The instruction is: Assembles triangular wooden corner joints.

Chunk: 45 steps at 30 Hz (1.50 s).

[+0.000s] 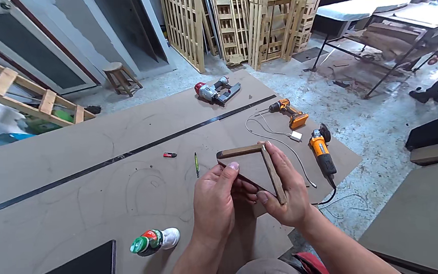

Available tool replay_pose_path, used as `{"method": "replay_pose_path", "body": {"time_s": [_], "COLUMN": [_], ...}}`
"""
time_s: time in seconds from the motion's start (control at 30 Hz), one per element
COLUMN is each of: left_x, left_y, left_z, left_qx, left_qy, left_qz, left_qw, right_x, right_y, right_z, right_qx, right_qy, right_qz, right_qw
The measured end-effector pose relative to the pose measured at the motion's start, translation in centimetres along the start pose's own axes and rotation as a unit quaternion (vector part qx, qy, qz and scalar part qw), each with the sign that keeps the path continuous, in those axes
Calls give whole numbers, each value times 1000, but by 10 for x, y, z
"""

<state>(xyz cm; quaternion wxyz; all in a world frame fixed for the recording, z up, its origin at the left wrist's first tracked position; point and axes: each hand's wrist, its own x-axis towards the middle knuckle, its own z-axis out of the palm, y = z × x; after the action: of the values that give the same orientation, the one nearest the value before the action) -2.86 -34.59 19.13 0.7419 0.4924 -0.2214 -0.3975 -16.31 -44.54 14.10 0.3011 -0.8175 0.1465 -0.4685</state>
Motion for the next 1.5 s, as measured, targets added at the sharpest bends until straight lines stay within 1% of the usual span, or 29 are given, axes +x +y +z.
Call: {"method": "replay_pose_path", "body": {"time_s": [0.23, 0.43, 1.23, 1.5], "left_x": [-1, -4, -2, -1], "left_y": [0, -2, 3, 2], "left_z": [-4, -5, -3, -5], "left_qx": [6, -16, -10, -6], "left_qy": [-27, -22, -4, -12], "left_qz": [16, 19, 12, 12], "left_qw": [999, 999, 1000, 1000], "right_x": [0, -1, -3, -3], "right_y": [0, -2, -4, -5], "right_z": [0, 2, 7, 6], "right_qx": [-8, -14, -11, -14], "right_qy": [-1, 5, 13, 14], "right_qz": [-11, -4, -17, -18], "right_qw": [1000, 1000, 1000, 1000]}}
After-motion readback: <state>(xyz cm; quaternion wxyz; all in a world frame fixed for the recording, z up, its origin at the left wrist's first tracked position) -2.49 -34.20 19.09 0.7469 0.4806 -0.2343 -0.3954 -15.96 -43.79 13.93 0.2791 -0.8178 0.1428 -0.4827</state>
